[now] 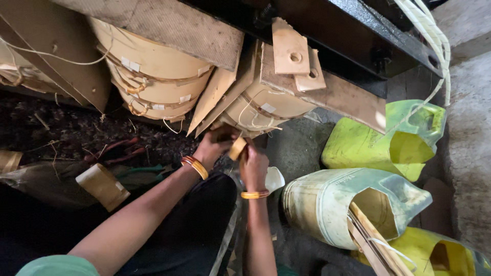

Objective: The person sits on the floor and repeatedly ties bundles of flat wooden pieces using thin strips of material. They wrap the strips around the bundles and secure them by hand.

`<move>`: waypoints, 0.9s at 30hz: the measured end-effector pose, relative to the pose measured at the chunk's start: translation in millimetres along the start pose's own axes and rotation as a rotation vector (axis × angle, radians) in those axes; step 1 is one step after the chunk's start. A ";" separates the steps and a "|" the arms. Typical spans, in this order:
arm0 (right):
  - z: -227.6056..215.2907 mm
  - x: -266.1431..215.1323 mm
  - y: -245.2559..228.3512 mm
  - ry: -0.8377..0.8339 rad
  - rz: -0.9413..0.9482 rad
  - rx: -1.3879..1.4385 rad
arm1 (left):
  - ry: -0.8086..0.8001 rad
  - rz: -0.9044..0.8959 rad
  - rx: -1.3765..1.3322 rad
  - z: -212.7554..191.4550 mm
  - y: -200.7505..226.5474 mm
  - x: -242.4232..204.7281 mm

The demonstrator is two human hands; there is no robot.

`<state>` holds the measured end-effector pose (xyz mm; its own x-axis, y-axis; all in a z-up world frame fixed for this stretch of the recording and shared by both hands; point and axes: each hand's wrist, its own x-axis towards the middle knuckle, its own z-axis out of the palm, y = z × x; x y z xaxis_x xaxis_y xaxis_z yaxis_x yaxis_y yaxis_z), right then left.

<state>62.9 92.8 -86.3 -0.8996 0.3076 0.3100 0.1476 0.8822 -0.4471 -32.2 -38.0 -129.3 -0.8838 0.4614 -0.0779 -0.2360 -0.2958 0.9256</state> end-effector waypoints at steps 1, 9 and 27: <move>-6.4 0.2 -3.1 0.026 -0.032 0.042 | -0.053 0.070 0.020 1.1 0.6 1.4; -14.2 2.7 -24.3 0.201 0.050 0.555 | 0.136 -0.039 0.359 21.3 24.7 0.3; 15.0 -15.6 -50.1 0.361 0.088 0.016 | 0.407 -0.058 0.340 52.8 35.5 -18.2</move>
<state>63.4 38.4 -81.3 -0.6805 0.4904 0.5444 0.2090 0.8420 -0.4973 -3.1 -12.7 -75.4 -0.9743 0.0868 -0.2077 -0.2050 0.0394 0.9780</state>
